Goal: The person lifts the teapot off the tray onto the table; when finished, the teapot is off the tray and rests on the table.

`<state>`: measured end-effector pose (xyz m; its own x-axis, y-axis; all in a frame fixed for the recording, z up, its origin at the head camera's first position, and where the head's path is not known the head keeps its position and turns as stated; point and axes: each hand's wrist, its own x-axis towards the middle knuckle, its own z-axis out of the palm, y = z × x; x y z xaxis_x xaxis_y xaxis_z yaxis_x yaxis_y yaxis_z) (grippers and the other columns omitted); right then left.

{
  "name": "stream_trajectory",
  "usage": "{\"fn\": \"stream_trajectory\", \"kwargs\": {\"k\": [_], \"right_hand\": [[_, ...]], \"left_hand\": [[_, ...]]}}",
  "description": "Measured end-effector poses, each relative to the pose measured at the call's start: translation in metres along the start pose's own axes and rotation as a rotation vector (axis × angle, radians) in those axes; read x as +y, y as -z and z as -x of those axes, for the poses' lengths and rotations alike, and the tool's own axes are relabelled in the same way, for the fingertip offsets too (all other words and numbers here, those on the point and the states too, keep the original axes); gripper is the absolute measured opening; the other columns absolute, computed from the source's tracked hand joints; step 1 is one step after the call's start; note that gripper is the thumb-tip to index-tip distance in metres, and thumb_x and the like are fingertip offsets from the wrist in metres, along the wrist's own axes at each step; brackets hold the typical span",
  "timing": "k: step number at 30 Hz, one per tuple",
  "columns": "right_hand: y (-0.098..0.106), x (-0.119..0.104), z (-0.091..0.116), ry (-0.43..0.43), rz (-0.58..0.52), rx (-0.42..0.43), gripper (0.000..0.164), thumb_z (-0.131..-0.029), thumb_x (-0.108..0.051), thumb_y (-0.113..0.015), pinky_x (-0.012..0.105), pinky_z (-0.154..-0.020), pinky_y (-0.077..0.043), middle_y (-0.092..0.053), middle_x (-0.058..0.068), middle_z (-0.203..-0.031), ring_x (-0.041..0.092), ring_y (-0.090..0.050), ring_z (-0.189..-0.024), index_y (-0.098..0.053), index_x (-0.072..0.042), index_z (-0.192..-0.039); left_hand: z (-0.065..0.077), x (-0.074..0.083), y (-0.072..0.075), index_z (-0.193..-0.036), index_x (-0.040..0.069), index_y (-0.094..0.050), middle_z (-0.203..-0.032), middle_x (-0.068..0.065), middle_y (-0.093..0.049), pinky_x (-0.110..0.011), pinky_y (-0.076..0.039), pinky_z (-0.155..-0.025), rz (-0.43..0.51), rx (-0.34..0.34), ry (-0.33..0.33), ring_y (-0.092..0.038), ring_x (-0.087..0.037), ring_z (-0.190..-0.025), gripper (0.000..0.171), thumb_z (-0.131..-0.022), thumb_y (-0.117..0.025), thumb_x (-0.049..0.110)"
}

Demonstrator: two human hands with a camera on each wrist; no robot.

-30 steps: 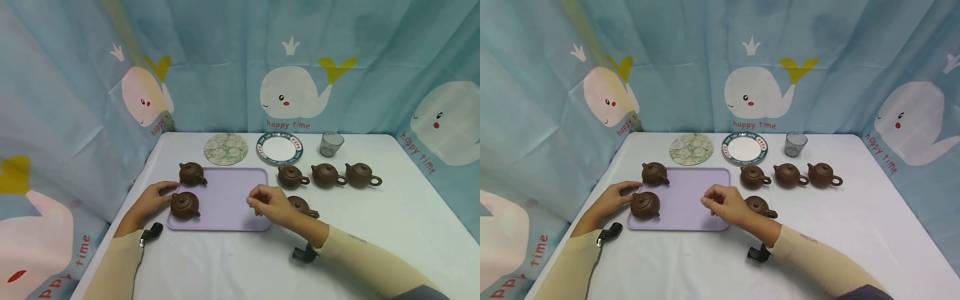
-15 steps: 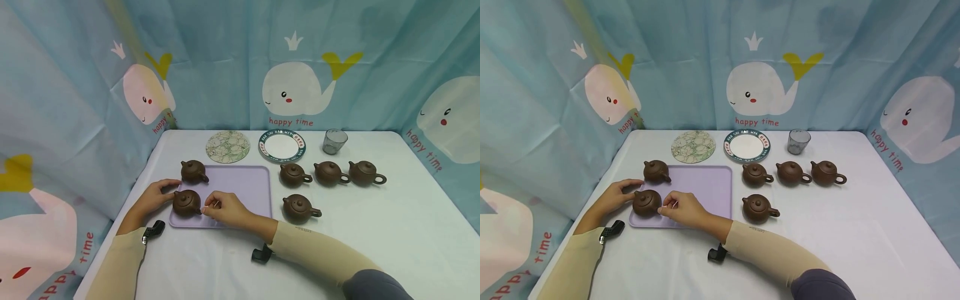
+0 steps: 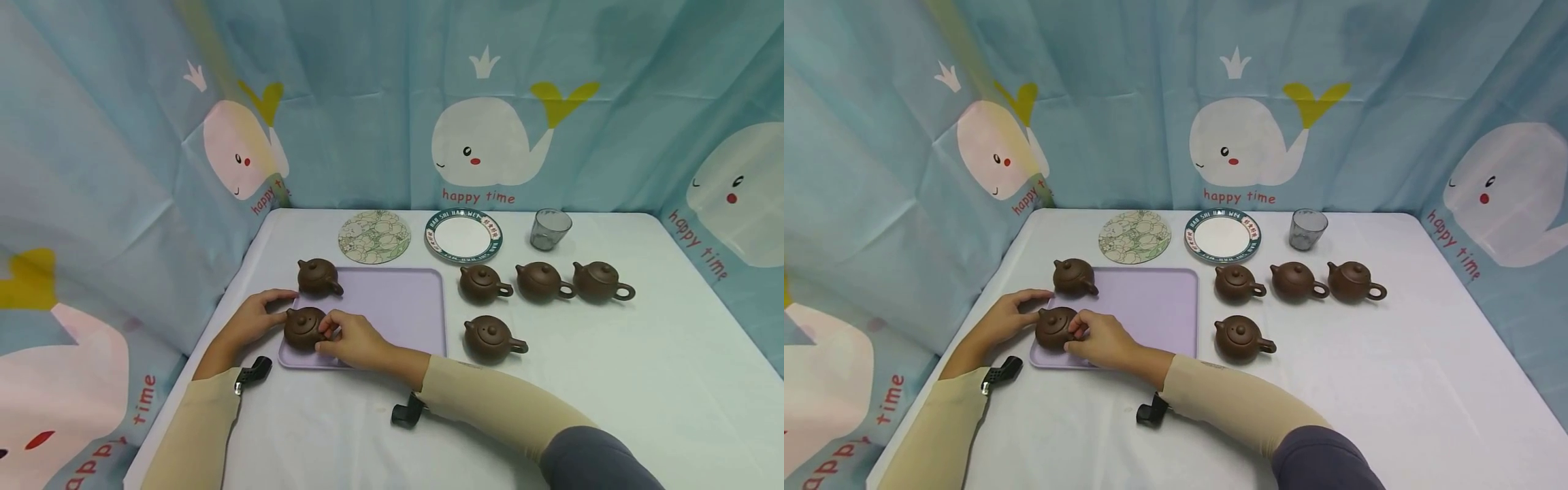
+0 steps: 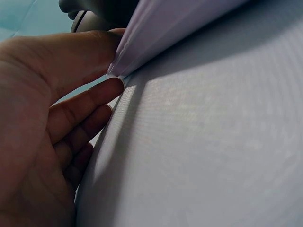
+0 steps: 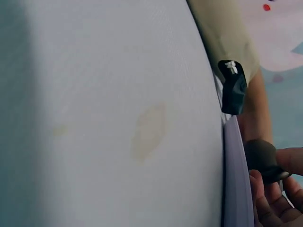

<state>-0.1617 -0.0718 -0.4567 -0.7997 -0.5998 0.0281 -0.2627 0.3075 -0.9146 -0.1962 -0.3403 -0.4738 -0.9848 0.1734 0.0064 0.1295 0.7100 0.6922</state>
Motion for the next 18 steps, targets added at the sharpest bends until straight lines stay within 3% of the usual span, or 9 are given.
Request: {"fn": "stream_trajectory", "kwargs": {"k": [6, 13, 18], "right_hand": [[-0.0056, 0.0029, -0.0017, 0.002, -0.128, -0.072, 0.017, -0.093, -0.013, -0.067, 0.027, -0.054, -0.055, -0.057, -0.004, -0.094, 0.012, -0.066, -0.064, -0.057, -0.016, -0.106], [-0.0107, 0.0083, -0.0033, -0.003, -0.336, -0.068, 0.013, -0.096, -0.006, -0.06, 0.031, -0.058, -0.058, -0.062, 0.007, -0.086, 0.019, -0.068, -0.068, -0.06, -0.007, -0.109], [-0.0107, 0.0077, -0.0038, 0.013, -0.248, -0.017, 0.009, -0.097, -0.014, -0.061, 0.028, -0.056, -0.056, -0.065, 0.005, -0.081, 0.015, -0.066, -0.066, -0.062, -0.012, -0.105]], "left_hand": [[-0.0003, -0.0027, -0.0005, -0.128, 0.006, -0.063, -0.135, -0.016, -0.056, -0.059, -0.028, -0.108, -0.002, -0.007, 0.005, -0.04, -0.037, -0.133, 0.044, -0.085, -0.068, 0.007], [-0.001, -0.0024, -0.0003, -0.128, 0.007, -0.063, -0.135, -0.016, -0.055, -0.059, -0.027, -0.108, 0.011, -0.01, 0.021, -0.04, -0.037, -0.134, 0.042, -0.086, -0.067, 0.007], [-0.0017, -0.0021, -0.0006, -0.128, 0.008, -0.063, -0.135, -0.015, -0.055, -0.059, -0.026, -0.109, 0.014, -0.005, 0.018, -0.039, -0.037, -0.134, 0.041, -0.087, -0.069, 0.011]]}}
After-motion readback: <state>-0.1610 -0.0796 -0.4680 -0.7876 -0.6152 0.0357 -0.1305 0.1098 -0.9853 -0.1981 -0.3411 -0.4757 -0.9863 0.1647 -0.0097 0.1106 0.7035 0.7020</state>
